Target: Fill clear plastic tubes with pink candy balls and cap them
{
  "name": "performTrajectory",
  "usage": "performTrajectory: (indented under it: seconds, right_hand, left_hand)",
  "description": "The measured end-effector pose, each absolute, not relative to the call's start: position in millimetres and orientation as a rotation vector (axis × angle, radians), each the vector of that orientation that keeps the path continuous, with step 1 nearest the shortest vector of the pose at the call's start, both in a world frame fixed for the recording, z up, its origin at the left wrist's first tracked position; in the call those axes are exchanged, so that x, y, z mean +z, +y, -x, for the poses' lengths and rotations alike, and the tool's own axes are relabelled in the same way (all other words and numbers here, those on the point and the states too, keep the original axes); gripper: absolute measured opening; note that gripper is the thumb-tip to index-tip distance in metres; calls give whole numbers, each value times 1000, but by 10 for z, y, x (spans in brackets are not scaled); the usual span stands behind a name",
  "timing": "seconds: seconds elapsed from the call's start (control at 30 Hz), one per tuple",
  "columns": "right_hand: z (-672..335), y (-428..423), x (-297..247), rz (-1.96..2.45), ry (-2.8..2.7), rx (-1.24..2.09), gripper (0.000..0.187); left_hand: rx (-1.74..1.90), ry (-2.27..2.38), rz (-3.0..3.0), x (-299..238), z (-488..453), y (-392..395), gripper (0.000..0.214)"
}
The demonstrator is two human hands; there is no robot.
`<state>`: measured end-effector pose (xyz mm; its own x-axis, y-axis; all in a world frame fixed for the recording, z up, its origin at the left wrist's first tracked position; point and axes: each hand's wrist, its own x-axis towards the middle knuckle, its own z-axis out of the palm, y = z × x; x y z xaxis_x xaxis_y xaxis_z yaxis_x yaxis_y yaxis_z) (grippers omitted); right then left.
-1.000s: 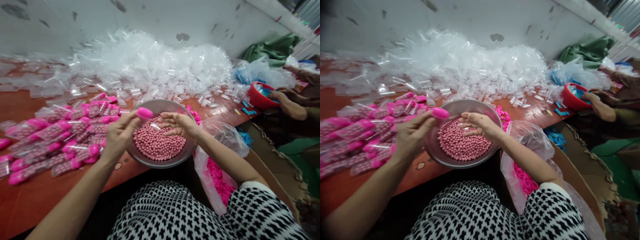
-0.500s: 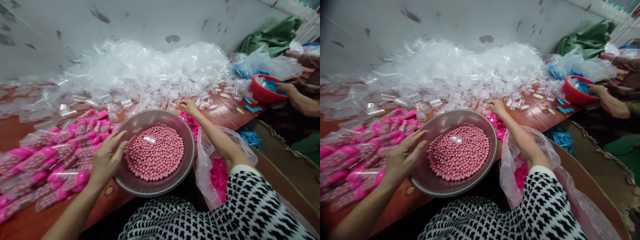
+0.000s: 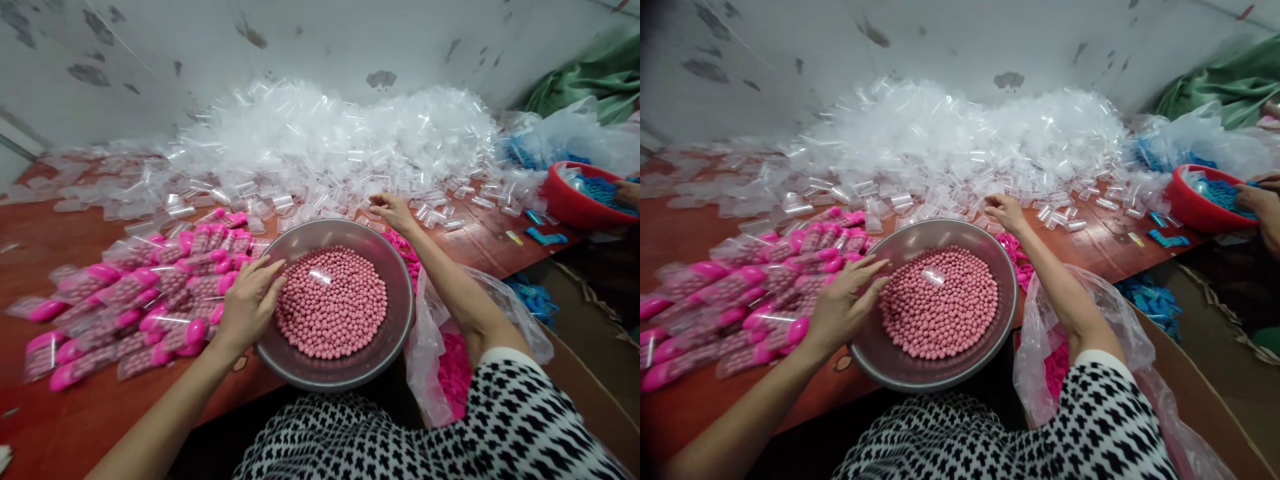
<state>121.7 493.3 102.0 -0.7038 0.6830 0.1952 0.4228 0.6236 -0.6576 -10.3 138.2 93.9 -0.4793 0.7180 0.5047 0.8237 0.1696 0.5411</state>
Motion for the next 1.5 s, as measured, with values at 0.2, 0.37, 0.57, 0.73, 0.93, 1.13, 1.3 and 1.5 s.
performTrajectory:
  seconds: [0.2, 0.37, 0.57, 0.73, 0.93, 1.13, 1.3, 1.5]
  right_hand:
    - [-1661, 4108, 1402, 255, -2095, 1572, 34]
    - [-1740, 3429, 1517, 165, -2222, 1341, 31]
    - [-1769, 3102, 1525, 2, -2485, 648, 41]
    - [-1770, 3097, 1667, -107, -2594, 761, 39]
    - [-1773, 3148, 1895, -503, -2652, 706, 30]
    - [-1795, 3034, 1937, -563, -2844, 157, 26]
    - [-1723, 2982, 1903, -706, -2918, 138, 17]
    - [-1631, 3158, 1832, -571, -3066, 499, 45]
  left_hand:
    - [-1664, -2237, 1607, 1267, -245, 1565, 37]
    - [-2658, -2206, 1461, 1338, -544, 1741, 50]
    - [-3062, -2153, 1012, 1274, -565, 1620, 38]
    - [-3354, -2213, 630, 1425, -521, 1506, 19]
    - [-3590, -2477, 496, 1530, -456, 1445, 15]
    - [-3616, -2530, 507, 1479, -458, 1479, 18]
    - [-3395, -2671, 887, 1446, -454, 1483, 9]
    - [-3018, -2686, 1192, 1405, -418, 1483, 21]
